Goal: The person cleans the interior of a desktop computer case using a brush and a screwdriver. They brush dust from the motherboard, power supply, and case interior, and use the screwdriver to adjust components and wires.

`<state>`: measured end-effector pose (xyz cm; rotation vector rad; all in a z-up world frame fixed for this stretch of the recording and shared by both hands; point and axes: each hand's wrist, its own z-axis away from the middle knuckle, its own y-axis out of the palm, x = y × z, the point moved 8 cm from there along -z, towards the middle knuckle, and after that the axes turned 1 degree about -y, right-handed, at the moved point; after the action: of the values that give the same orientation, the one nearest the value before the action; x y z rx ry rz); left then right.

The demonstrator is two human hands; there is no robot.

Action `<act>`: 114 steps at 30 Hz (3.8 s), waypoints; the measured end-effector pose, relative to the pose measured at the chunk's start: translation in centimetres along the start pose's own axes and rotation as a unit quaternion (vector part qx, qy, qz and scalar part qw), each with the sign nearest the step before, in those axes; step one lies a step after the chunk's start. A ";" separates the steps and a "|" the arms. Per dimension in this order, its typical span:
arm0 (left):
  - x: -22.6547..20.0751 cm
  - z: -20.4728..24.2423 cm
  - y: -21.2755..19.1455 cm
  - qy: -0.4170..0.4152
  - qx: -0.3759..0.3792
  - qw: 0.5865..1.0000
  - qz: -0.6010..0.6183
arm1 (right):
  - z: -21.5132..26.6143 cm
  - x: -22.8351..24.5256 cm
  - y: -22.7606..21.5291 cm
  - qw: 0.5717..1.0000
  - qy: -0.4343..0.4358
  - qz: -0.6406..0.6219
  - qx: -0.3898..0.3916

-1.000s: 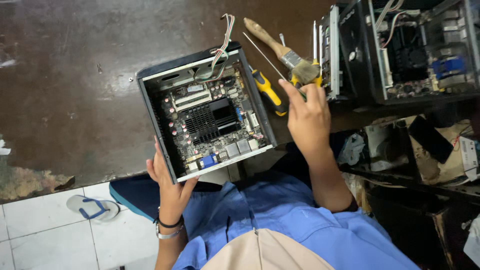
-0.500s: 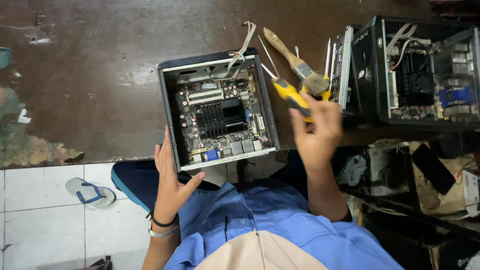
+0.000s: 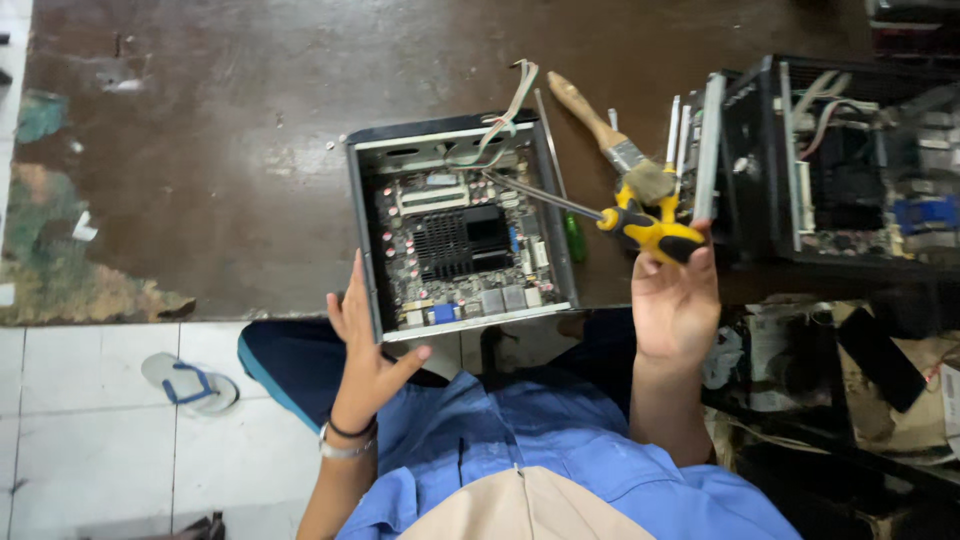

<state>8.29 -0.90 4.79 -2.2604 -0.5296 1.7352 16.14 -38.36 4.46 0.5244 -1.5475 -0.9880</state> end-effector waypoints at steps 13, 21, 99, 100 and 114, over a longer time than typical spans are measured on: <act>-0.8 -0.4 0.1 -0.013 0.001 1.000 -0.020 | -0.8 -2.4 15.9 0.955 0.003 0.265 0.134; 0.3 -0.2 0.4 -0.019 0.024 0.999 -0.028 | 2.7 -6.9 22.5 0.863 -0.004 0.355 0.360; -3.2 -4.9 0.1 -0.038 -0.040 0.998 0.005 | 12.4 -11.7 34.9 0.273 -0.410 0.597 0.633; -3.1 -5.1 0.1 -0.040 -0.041 0.998 0.004 | 12.5 -11.7 35.0 0.273 -0.410 0.596 0.634; -2.1 -4.3 0.6 -0.055 -0.052 0.997 0.008 | 12.0 -10.8 34.9 0.264 -0.392 0.694 0.544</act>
<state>12.02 -2.16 7.50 -2.2525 -0.6396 1.8895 13.90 -7.33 27.12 -0.7571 -2.3729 1.6937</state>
